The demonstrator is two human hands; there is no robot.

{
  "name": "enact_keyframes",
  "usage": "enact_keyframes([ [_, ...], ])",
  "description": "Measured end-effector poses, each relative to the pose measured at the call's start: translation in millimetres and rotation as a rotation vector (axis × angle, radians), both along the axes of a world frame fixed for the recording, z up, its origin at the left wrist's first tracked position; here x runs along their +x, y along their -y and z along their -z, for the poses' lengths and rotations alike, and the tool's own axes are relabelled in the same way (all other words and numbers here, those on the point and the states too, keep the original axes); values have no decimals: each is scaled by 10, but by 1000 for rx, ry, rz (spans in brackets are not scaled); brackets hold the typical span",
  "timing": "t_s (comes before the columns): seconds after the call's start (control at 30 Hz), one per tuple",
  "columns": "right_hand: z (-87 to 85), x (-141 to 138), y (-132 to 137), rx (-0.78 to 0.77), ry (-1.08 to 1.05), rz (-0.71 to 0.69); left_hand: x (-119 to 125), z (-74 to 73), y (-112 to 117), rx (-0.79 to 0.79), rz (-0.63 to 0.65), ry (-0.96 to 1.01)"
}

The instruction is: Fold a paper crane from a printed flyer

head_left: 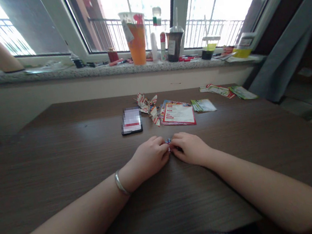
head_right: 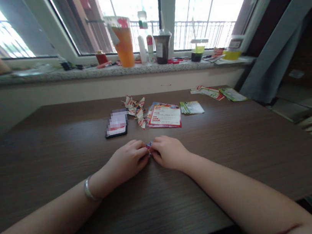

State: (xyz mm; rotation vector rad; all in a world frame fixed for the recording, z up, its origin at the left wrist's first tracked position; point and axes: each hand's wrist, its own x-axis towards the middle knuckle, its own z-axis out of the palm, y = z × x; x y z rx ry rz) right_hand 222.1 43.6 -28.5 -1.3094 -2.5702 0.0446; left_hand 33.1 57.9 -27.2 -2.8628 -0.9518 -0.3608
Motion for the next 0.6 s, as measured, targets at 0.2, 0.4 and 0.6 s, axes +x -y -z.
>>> enact_keyframes([
  [0.2, 75, 60, -63, -98, -151, -32, -47, 66, -109, -142, 12, 153],
  [0.4, 74, 86, -65, -133, -207, 4, -41, 75, -98, -157, 47, 160],
  [0.6, 76, 91, -79, -139, -211, 28, -22, 81, -122, -226, -20, 183],
])
